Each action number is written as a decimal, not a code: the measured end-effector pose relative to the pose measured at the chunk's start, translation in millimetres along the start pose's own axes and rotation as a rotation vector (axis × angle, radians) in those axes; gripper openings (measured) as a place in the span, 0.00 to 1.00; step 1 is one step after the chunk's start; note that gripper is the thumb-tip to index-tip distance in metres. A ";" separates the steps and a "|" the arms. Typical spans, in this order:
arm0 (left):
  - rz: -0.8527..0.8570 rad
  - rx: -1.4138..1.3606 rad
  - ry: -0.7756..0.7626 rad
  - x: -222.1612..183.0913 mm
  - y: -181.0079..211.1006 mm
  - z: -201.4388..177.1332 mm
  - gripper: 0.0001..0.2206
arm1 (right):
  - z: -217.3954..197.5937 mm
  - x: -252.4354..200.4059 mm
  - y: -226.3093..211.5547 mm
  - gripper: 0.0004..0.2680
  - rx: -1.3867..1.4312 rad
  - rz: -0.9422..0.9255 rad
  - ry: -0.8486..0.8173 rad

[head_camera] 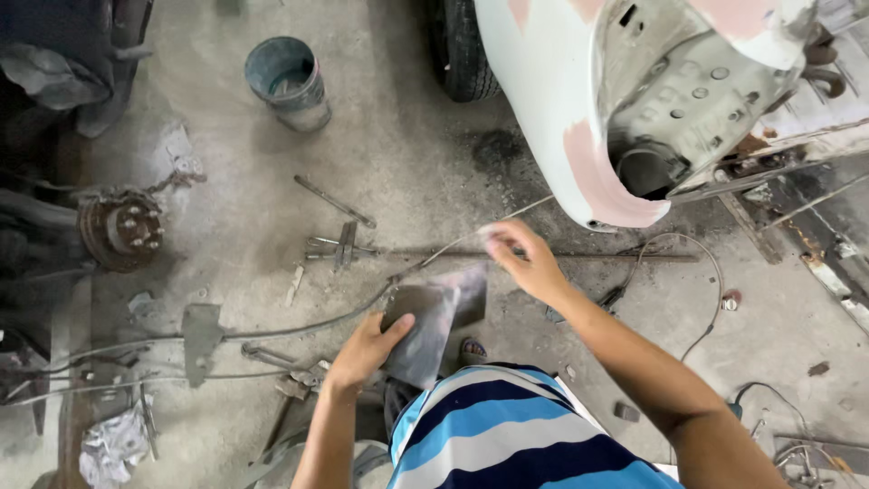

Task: The person applies pink body filler to a white car's front fender using two metal putty knives. They spread the filler over several patches, scrape excess material between the tools, and smooth the surface along the wheel arch and side panel.

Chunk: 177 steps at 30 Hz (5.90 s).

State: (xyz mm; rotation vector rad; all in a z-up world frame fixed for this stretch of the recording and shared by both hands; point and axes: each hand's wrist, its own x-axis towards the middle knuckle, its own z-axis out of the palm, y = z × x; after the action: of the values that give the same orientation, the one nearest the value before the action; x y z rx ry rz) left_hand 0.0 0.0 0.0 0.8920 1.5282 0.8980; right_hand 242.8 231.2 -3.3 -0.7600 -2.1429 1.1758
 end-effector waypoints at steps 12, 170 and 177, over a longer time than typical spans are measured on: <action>-0.196 -0.362 -0.164 -3.1 -3.7 -59.9 0.19 | 20.9 -7.5 -31.8 0.13 -0.149 -0.089 -0.609; -0.243 -0.650 -0.204 360.9 -31.9 -180.5 0.20 | -110.7 188.3 -120.6 0.22 -1.195 0.289 0.512; -0.242 -0.613 -0.206 363.8 -34.8 -192.2 0.18 | -43.9 173.4 -37.1 0.26 -1.152 0.221 0.758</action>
State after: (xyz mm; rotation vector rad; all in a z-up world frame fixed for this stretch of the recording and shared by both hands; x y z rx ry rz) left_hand -236.0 297.6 -162.1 0.3330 1.0585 0.9822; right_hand 149.6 361.2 85.0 -1.6026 -1.9042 -0.4187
